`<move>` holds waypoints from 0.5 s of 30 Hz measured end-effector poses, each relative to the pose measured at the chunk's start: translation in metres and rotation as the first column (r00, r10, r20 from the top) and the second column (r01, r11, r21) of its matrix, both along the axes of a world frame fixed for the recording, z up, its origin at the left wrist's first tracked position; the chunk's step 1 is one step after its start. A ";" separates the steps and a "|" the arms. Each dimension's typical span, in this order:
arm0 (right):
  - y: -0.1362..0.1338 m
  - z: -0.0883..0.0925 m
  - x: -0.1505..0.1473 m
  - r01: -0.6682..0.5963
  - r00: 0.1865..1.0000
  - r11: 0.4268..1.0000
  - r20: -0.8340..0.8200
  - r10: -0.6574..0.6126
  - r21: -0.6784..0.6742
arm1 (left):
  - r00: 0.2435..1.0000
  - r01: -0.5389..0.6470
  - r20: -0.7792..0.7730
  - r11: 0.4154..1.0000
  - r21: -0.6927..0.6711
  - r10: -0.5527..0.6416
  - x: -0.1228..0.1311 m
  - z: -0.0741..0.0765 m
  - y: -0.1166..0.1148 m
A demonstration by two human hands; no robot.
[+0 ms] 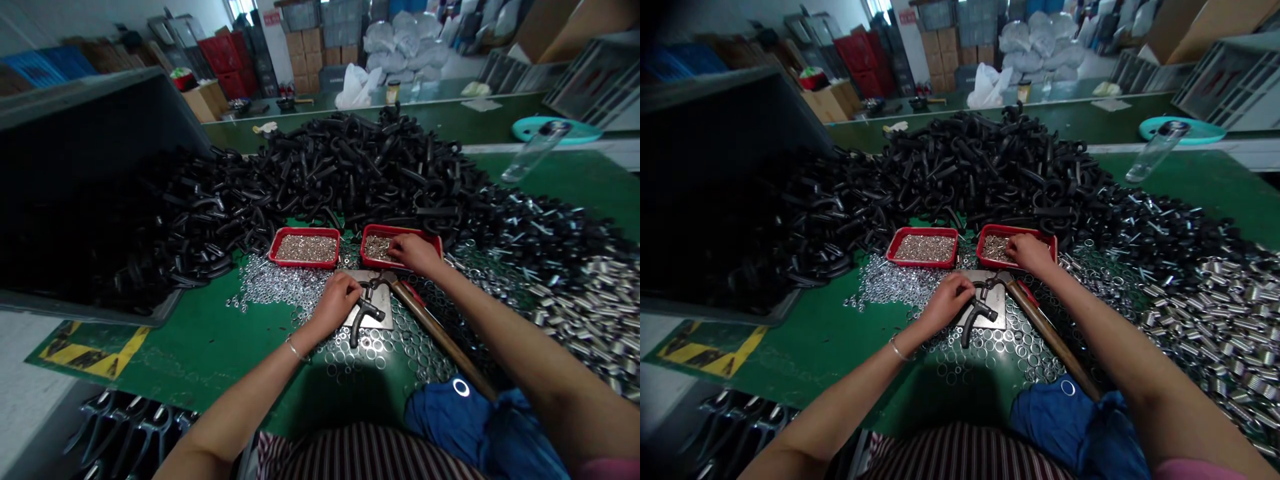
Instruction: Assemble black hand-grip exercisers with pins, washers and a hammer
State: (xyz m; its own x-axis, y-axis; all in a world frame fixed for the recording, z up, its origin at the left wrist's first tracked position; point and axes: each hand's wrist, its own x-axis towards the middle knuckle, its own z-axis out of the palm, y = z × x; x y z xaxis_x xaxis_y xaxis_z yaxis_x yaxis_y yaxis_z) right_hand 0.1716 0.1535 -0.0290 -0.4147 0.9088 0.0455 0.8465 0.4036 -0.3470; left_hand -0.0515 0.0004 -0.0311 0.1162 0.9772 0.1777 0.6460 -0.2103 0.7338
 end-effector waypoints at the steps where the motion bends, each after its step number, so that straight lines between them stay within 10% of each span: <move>1: 0.000 -0.001 0.000 0.012 1.000 1.000 -0.011 -0.012 0.008 | 0.999 -0.033 -0.004 0.999 0.000 0.033 -0.002 -0.006 -0.008; 10: -0.023 0.015 0.010 0.173 0.880 0.985 -0.447 -0.162 -0.016 | 0.996 -0.082 -0.020 0.995 0.055 0.084 0.001 -0.017 -0.020; 15: -0.067 0.031 0.008 -0.073 0.780 0.974 -0.621 -0.078 -0.213 | 0.977 0.001 -0.213 0.996 0.091 0.018 0.000 -0.010 -0.025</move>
